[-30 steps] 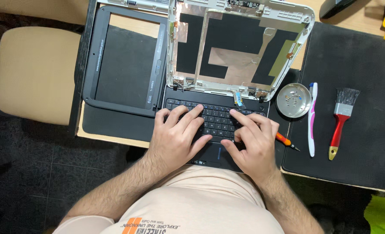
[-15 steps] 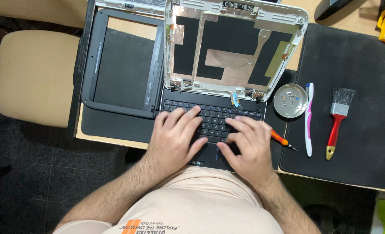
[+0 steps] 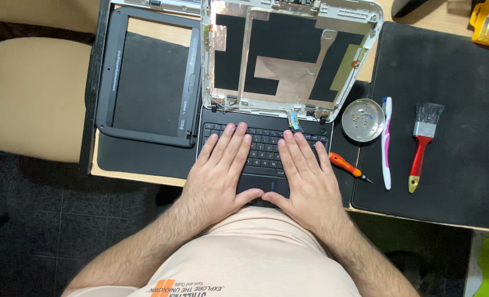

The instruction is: The person assembles a laptop by first connecting a ribbon cable to the motherboard and securing it with a screwdriver. They then attach the keyboard to the base, connect the screen cable, and install the display panel into the laptop frame.

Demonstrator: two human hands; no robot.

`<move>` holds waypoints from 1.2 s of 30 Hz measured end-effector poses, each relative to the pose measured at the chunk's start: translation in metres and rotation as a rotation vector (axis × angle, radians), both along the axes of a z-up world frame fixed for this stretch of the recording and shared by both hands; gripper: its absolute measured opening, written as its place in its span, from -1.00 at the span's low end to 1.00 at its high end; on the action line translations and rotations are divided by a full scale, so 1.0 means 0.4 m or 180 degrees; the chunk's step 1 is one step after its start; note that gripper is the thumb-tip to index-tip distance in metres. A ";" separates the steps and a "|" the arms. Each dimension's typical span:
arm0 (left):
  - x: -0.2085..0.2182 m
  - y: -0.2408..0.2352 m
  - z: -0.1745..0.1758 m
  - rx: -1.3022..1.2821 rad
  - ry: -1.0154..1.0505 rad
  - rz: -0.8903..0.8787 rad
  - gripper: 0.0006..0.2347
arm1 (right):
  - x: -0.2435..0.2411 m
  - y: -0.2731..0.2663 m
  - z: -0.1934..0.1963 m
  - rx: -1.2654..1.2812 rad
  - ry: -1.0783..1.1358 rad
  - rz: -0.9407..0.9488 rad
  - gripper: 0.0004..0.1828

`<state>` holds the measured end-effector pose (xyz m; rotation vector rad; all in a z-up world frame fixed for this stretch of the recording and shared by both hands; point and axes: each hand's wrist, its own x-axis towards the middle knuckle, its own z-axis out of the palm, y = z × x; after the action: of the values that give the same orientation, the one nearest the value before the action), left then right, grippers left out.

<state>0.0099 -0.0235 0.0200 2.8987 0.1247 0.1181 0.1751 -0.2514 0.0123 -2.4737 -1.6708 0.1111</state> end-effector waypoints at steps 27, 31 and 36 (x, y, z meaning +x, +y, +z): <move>-0.079 0.072 0.021 -0.0871 -0.1825 0.0625 -0.81 | 0.131 -0.225 0.006 0.1172 -0.0543 -0.1251 -0.69; -0.119 0.064 0.025 -0.0952 -0.1820 0.0777 -0.88 | 0.081 -0.197 0.013 0.1693 -0.0187 -0.0991 -0.74; -0.169 0.049 0.055 -0.2599 -0.0813 0.1918 -0.60 | 0.021 -0.141 0.018 0.1605 0.1653 -0.1916 -0.44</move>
<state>-0.0577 -0.0041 0.0421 1.9376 0.7882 0.4223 0.1837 -0.3078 0.0194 -2.1800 -0.6201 0.2052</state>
